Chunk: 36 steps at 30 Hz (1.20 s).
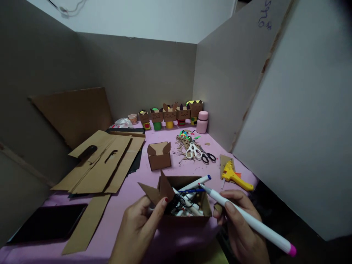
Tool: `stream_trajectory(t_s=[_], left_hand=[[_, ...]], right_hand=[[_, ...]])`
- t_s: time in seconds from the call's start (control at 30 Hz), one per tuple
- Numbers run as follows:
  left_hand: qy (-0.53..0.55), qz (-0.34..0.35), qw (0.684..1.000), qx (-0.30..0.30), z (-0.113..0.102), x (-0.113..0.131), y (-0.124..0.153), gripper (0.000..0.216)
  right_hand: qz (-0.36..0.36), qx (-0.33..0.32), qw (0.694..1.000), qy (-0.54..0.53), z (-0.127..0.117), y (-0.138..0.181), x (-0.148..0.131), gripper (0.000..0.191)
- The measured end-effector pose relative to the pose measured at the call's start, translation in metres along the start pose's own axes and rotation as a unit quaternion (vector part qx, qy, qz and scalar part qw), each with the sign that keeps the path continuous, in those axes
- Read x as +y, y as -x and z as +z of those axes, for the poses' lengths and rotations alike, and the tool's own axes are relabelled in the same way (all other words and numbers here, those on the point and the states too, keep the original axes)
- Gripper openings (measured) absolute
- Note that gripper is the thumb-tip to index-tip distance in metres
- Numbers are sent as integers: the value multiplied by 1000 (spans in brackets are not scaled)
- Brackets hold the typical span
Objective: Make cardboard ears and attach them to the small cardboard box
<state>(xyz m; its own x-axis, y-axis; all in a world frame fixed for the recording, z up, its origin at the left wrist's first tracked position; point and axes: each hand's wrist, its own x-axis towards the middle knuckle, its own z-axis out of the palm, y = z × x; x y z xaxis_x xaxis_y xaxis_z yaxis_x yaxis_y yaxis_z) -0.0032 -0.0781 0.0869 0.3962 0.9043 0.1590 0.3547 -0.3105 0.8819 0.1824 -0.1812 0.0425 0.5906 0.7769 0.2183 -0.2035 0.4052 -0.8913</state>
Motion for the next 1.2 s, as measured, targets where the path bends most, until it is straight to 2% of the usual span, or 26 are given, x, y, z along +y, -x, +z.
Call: stream_trajectory(t_s=[0.13, 0.27, 0.4, 0.57, 0.63, 0.73, 0.83, 1.03, 1.1, 1.2], left_hand=[[-90, 37, 995, -17, -1, -1, -9, 28], [-139, 52, 984, -95, -1, 4, -23, 29], [-198, 74, 967, -142, 1, 10, -39, 28], [-203, 90, 934, -281, 9, 21, -48, 27], [-194, 86, 928, -307, 11, 24, -52, 27], [-237, 75, 929, -275, 12, 22, -62, 28], [-297, 86, 922, -233, 12, 17, -74, 29], [-367, 121, 894, -225, 18, 13, -86, 26], [-366, 116, 899, -210, 16, 13, -88, 27], [-316, 94, 928, -175, 7, 9, -91, 28]], right_hand=[[-11, 2, 1000, 1, -1, -3, 1, 15], [-14, 14, 1000, 5, -3, -8, 4, 15], [-23, 15, 999, 18, -7, -14, 8, 14], [-51, 65, 996, 19, -8, -21, 8, 13], [-71, 97, 993, 10, -7, -25, 7, 12], [-83, 125, 989, 7, -5, -30, 5, 13], [-73, 125, 989, 11, -6, -34, 8, 12], [-63, 92, 994, 19, -16, -35, 15, 10], [-60, 89, 994, 22, -18, -36, 15, 10], [-46, 86, 995, 28, -19, -36, 15, 11]])
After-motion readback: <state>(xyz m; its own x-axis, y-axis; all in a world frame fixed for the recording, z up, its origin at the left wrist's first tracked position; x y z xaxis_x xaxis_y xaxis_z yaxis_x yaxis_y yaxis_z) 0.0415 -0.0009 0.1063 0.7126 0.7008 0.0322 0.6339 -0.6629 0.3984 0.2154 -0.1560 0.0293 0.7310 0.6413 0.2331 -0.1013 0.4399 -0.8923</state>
